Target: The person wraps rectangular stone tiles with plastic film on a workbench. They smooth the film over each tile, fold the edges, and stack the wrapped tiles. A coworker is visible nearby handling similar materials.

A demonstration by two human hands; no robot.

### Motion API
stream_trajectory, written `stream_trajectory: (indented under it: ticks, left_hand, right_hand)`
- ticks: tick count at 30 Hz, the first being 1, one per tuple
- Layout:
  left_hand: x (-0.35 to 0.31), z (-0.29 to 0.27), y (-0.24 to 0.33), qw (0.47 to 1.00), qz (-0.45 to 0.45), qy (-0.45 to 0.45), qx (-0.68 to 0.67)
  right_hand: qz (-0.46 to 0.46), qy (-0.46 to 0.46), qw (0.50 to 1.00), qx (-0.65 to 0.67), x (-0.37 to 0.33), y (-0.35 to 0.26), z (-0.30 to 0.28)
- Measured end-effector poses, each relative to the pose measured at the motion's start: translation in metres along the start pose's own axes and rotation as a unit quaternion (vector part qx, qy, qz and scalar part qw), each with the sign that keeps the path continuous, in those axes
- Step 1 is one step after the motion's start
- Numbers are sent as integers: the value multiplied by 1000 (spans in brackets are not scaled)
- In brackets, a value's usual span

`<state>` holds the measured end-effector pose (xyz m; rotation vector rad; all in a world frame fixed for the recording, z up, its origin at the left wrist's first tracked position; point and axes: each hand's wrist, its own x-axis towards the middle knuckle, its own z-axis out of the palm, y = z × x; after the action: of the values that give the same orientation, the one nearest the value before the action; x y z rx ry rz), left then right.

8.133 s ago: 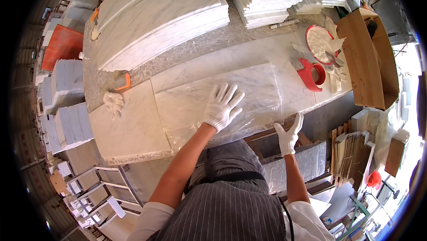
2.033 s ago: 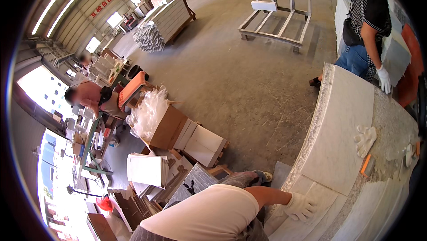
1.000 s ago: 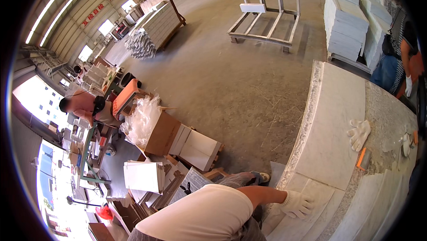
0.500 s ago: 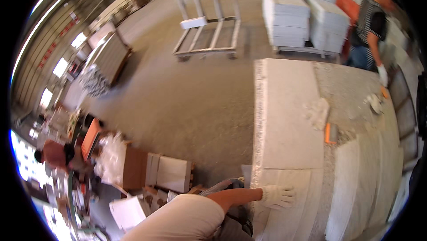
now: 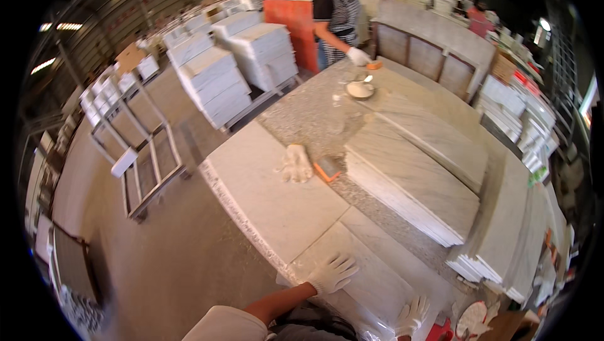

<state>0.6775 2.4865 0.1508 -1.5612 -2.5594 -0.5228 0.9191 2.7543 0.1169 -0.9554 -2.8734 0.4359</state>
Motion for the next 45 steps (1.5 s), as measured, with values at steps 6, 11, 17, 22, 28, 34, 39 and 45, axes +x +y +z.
stream_trajectory:
  ticks: [6, 11, 17, 22, 28, 34, 39, 45]
  left_hand:
    - [3, -10, 5, 1000, 7, -15, 20]
    - [3, -7, 3, 1000, 8, -26, 5]
    - [-3, -2, -1, 1000, 4, -21, -4]
    - [1, -5, 3, 1000, 3, -19, -3]
    - [5, -6, 5, 999, 2, -32, 14]
    - [6, -4, 5, 999, 3, -30, 9]
    - [8, -4, 3, 999, 1, -36, 6]
    - [15, -12, 5, 999, 4, -35, 14]
  right_hand:
    - [13, 17, 1000, -5, 7, 1, -8]
    - [16, 51, 998, 40, 6, -9, -8]
    - [7, 58, 998, 35, 1, -9, -6]
    - [-1, 75, 996, 54, 3, -9, -6]
    - [-8, 90, 995, 47, 6, -10, -13]
    - [-14, 69, 996, 59, 11, -15, -24]
    - [5, 46, 995, 84, 15, -35, -47]
    - [14, 34, 996, 76, 14, -22, -33]
